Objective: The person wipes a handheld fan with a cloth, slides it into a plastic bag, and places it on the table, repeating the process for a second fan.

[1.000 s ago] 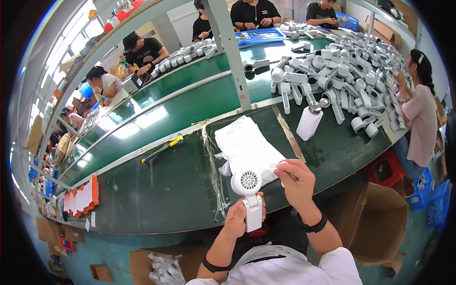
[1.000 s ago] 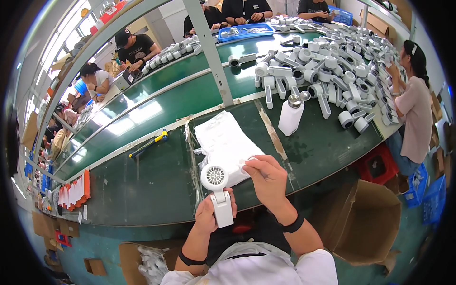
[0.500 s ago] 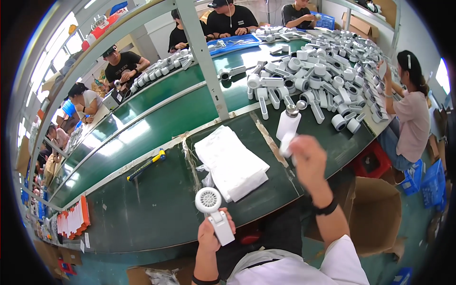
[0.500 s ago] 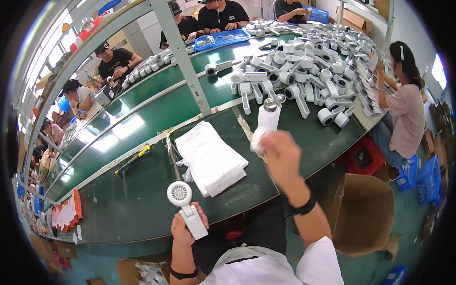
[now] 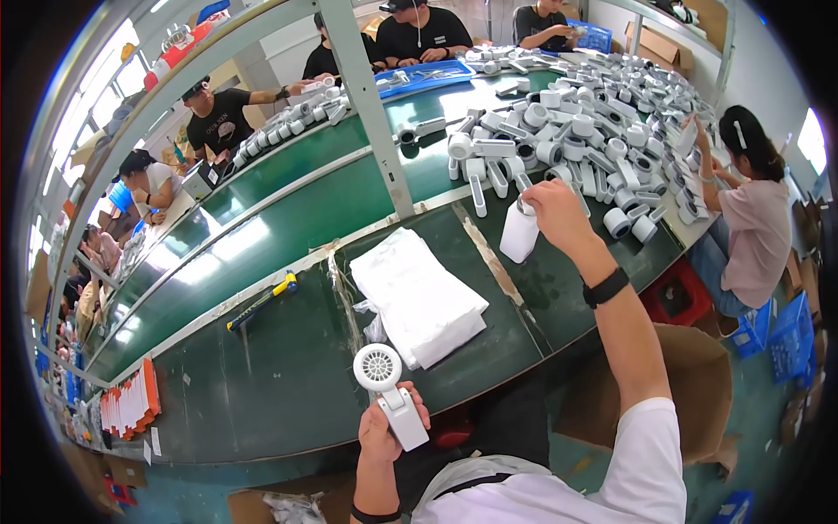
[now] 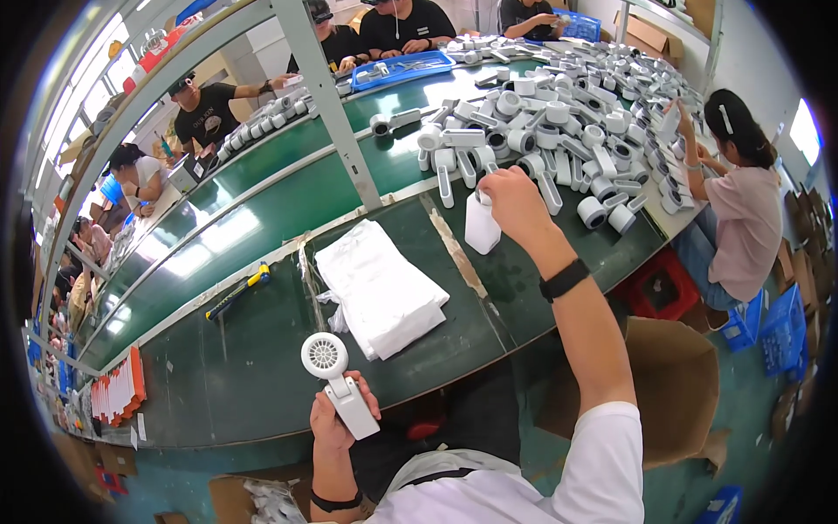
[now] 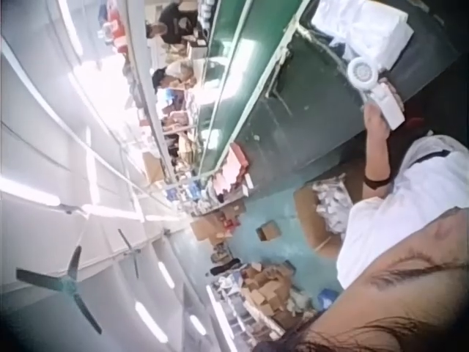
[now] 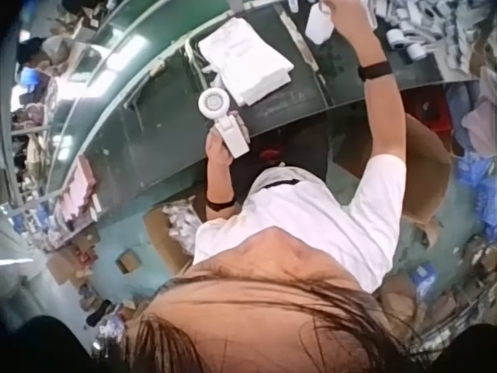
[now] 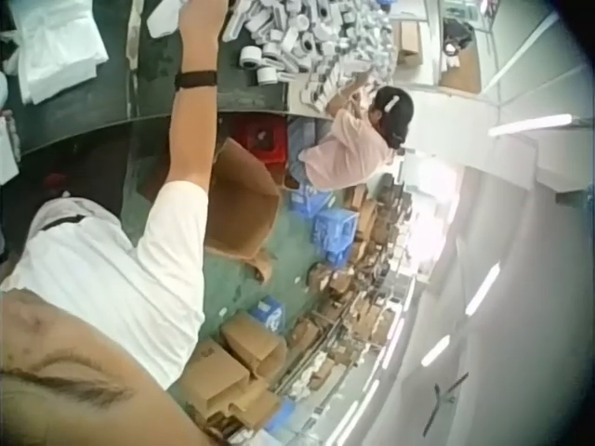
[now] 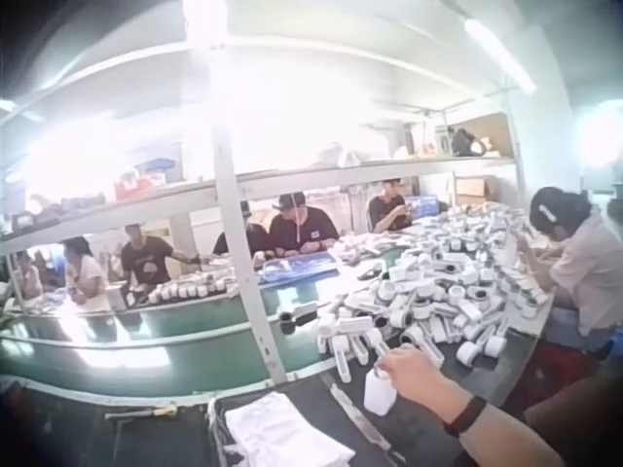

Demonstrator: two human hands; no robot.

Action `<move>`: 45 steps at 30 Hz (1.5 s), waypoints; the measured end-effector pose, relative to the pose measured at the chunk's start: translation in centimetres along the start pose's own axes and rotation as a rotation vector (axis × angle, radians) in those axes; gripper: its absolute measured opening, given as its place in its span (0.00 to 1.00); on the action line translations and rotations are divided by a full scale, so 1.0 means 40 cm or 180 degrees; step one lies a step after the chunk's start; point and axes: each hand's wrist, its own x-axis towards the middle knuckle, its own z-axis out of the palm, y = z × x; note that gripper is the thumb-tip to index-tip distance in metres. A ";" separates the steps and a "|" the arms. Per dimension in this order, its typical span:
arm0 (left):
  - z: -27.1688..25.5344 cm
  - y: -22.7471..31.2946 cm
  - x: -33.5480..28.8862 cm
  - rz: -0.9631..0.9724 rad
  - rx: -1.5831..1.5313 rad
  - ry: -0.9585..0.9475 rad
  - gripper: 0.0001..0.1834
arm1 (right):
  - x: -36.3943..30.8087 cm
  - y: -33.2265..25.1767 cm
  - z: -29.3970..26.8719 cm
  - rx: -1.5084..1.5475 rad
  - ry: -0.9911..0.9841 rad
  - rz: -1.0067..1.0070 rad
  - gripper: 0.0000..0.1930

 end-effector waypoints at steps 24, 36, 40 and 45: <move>-0.040 0.004 -0.034 0.0054 -0.0030 -0.0018 0.36 | -0.364 0.197 0.063 0.0837 0.0989 0.2091 0.18; -0.023 0.009 -0.040 -0.0008 0.0195 0.0002 0.40 | -0.338 -0.073 0.087 0.1318 -0.0122 0.0722 0.18; -0.035 -0.005 -0.023 -0.0144 0.1083 0.0400 0.33 | -0.324 -0.243 -0.021 0.2461 -0.0829 0.0729 0.20; 0.015 0.013 0.039 0.0342 0.2935 0.0898 0.20 | -0.387 -0.366 0.004 0.3456 -0.1243 0.0507 0.27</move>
